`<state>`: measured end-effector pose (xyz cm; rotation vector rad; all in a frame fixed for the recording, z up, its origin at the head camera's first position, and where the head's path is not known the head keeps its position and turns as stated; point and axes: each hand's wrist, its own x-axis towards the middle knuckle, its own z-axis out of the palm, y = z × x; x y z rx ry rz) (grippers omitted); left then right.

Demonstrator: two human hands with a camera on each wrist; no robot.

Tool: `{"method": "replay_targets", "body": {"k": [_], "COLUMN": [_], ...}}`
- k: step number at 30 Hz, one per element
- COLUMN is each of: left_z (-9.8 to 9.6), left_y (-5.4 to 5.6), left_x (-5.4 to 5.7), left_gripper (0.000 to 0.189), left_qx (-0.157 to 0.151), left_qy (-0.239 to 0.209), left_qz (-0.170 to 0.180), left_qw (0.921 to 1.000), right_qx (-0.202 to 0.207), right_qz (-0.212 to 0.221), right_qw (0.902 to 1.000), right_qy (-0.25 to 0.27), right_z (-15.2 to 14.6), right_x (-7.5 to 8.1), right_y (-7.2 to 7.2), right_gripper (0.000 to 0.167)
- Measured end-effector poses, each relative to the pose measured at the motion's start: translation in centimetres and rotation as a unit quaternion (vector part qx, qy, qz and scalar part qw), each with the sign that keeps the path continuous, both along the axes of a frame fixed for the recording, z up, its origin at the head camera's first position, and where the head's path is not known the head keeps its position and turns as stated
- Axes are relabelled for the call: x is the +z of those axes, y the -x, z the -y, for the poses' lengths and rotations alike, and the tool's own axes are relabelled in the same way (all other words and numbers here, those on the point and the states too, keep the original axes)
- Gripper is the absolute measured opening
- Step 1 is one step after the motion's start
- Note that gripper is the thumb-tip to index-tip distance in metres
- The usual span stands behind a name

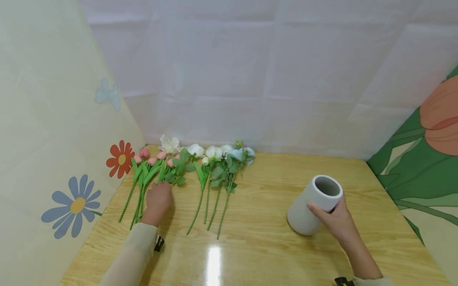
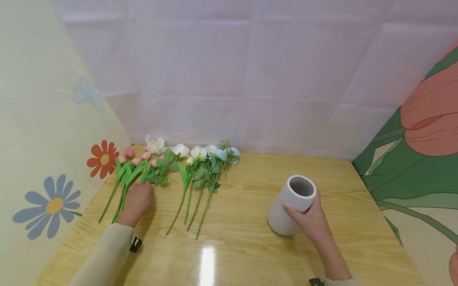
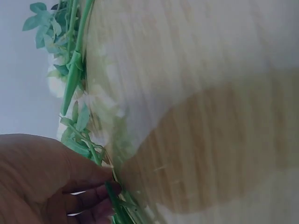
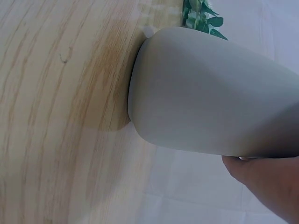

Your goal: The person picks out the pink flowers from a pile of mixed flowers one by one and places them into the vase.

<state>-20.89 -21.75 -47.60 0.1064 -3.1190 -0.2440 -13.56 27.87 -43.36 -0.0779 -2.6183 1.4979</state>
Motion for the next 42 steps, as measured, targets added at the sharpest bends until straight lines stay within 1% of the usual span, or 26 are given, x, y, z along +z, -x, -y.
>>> {"method": "replay_targets", "body": {"k": [6,10,12,15,19,21,24,28,33,38,39,42], "left_z": [0.2,-0.2,-0.6,-1.4,-2.7,-3.3,-4.2,-5.0,-5.3,-4.7,-4.4,-3.2], "left_y": [0.0,-0.1,-0.2,-0.3,-0.4,-0.3,-0.4,-0.5,-0.8,-0.8,-0.9,-1.1], "left_x": [0.1,0.4,0.6,0.9,1.2,1.3,1.3,1.1,0.6,0.4,0.3,0.3], "left_gripper": [0.018,0.017,0.016,0.015,0.016,0.018,0.024,0.026,0.025,0.03,0.029,0.021], "left_qx": [0.001,-0.001,-0.007,-0.026,-0.05,-0.057,-0.066,-0.067,-0.062,-0.051,-0.049,-0.048], "left_qy": [0.012,-0.007,-0.025,-0.046,-0.061,-0.075,-0.109,-0.146,-0.146,-0.147,-0.139,-0.101], "left_qz": [-0.001,-0.013,-0.025,-0.051,-0.064,-0.055,-0.031,-0.006,0.01,0.026,0.022,-0.006], "left_qw": [0.9999,0.9999,0.9994,0.9973,0.9948,0.994,0.9913,0.987,0.9873,0.9874,0.9888,0.9937], "right_qx": [0.004,0.004,0.002,0.002,0.001,0.0,0.001,0.003,0.002,0.003,0.002,0.004], "right_qz": [-0.001,-0.001,0.003,0.011,0.016,0.015,0.011,0.007,0.005,0.003,0.003,0.005], "right_qw": [1.0,1.0,1.0,0.9999,0.9998,0.9998,0.9999,1.0,1.0,1.0,1.0,1.0], "right_qy": [-0.002,-0.002,-0.004,-0.008,-0.011,-0.011,-0.007,-0.003,-0.002,-0.003,-0.004,-0.002], "right_z": [-0.1,-0.1,-0.1,-0.1,-0.2,-0.2,-0.3,-0.3,-0.3,-0.3,-0.3,-0.2], "right_x": [0.0,0.1,0.1,0.1,0.0,0.0,-0.1,-0.2,-0.3,-0.2,-0.2,-0.2], "right_y": [0.0,0.0,0.0,0.0,0.0,0.1,0.1,0.2,0.2,0.3,0.3,0.2], "right_gripper": [0.089,0.089,0.09,0.091,0.092,0.091,0.091,0.09,0.09,0.09,0.09,0.09]}}
